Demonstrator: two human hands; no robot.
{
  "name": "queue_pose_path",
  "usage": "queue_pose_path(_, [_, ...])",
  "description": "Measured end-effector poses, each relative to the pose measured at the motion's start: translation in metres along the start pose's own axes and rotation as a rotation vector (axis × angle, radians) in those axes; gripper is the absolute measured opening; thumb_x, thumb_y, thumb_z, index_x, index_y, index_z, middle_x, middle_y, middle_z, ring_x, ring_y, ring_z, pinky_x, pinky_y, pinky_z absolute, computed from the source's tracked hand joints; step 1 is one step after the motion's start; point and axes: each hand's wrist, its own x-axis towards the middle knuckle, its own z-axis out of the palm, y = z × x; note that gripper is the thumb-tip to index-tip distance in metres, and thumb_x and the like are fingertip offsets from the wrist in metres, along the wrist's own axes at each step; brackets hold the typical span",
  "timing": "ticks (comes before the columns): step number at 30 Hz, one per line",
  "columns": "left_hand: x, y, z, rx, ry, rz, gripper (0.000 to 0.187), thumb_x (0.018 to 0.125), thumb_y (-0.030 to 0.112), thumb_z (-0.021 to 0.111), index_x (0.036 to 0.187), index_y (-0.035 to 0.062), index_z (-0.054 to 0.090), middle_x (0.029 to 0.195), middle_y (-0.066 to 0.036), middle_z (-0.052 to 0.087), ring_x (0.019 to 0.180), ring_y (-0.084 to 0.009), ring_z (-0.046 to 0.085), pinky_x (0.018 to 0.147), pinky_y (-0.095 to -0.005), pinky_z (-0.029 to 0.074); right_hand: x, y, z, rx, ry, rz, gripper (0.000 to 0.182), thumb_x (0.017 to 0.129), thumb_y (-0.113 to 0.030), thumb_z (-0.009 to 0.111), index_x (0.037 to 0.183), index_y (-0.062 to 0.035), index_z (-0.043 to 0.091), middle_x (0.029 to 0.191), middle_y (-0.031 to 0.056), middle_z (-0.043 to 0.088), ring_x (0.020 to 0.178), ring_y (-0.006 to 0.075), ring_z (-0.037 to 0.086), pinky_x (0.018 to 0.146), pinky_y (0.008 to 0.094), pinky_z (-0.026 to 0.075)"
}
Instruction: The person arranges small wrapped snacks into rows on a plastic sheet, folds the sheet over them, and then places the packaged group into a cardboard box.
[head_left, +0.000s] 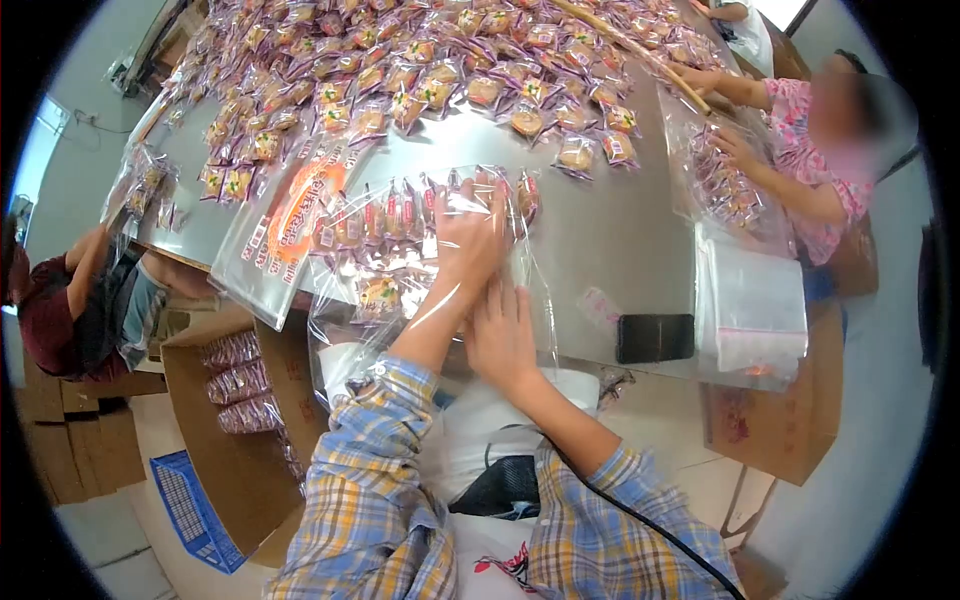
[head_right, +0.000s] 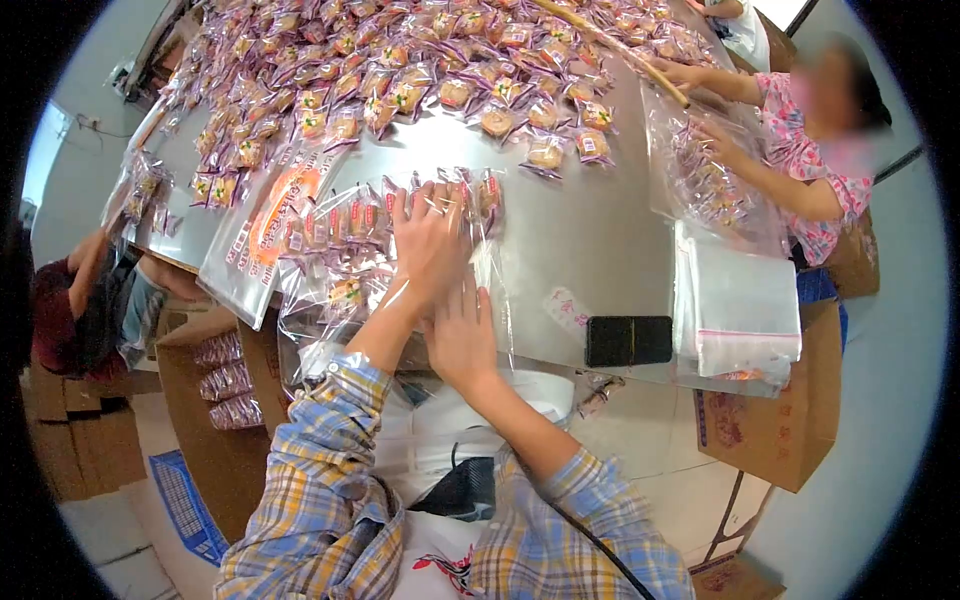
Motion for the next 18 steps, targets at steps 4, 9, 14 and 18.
queue_pose_path(4, [0.002, -0.011, 0.014, 0.04, 0.042, 0.049, 0.05, 0.089, 0.022, 0.071, 0.137, 0.0086, 0.063, 0.137, -0.015, 0.067, 0.133, -0.0312, 0.058, 0.117, -0.0601, 0.033, -0.003, 0.002, -0.002, -0.03, -0.048, -0.009, 0.062, 0.099, -0.03, 0.06, 0.149, 0.0056, 0.05, 0.156, 0.0295, 0.045, 0.149, 0.0475, 0.037, 0.122, 0.0607, 0.028])
queue_pose_path(9, [0.006, -0.013, 0.006, 0.101, 0.009, 0.082, 0.052, 0.089, 0.02, 0.071, 0.139, 0.0115, 0.063, 0.138, -0.015, 0.067, 0.132, -0.0327, 0.059, 0.117, -0.0583, 0.034, -0.004, 0.008, -0.002, -0.025, -0.022, -0.029, 0.061, 0.1, -0.031, 0.059, 0.148, 0.0067, 0.051, 0.154, 0.0296, 0.047, 0.146, 0.0484, 0.041, 0.122, 0.0578, 0.031])
queue_pose_path(14, [0.008, -0.015, -0.003, 0.005, -0.047, 0.078, 0.062, 0.089, 0.022, 0.073, 0.148, 0.0104, 0.055, 0.145, -0.02, 0.061, 0.14, -0.0348, 0.053, 0.12, -0.0567, 0.032, 0.003, 0.008, -0.005, -0.007, 0.026, -0.021, 0.062, 0.1, -0.031, 0.061, 0.145, 0.0092, 0.052, 0.152, 0.0298, 0.049, 0.146, 0.048, 0.042, 0.122, 0.0563, 0.032])
queue_pose_path(18, [-0.002, -0.023, -0.021, -0.027, -0.108, 0.127, 0.076, 0.092, 0.026, 0.072, 0.158, 0.0049, 0.042, 0.151, -0.021, 0.057, 0.148, -0.0379, 0.045, 0.126, -0.0517, 0.028, 0.009, 0.004, -0.007, 0.042, -0.008, 0.03, 0.066, 0.095, -0.029, 0.068, 0.145, 0.0101, 0.051, 0.154, 0.03, 0.048, 0.147, 0.0478, 0.041, 0.122, 0.0558, 0.032])
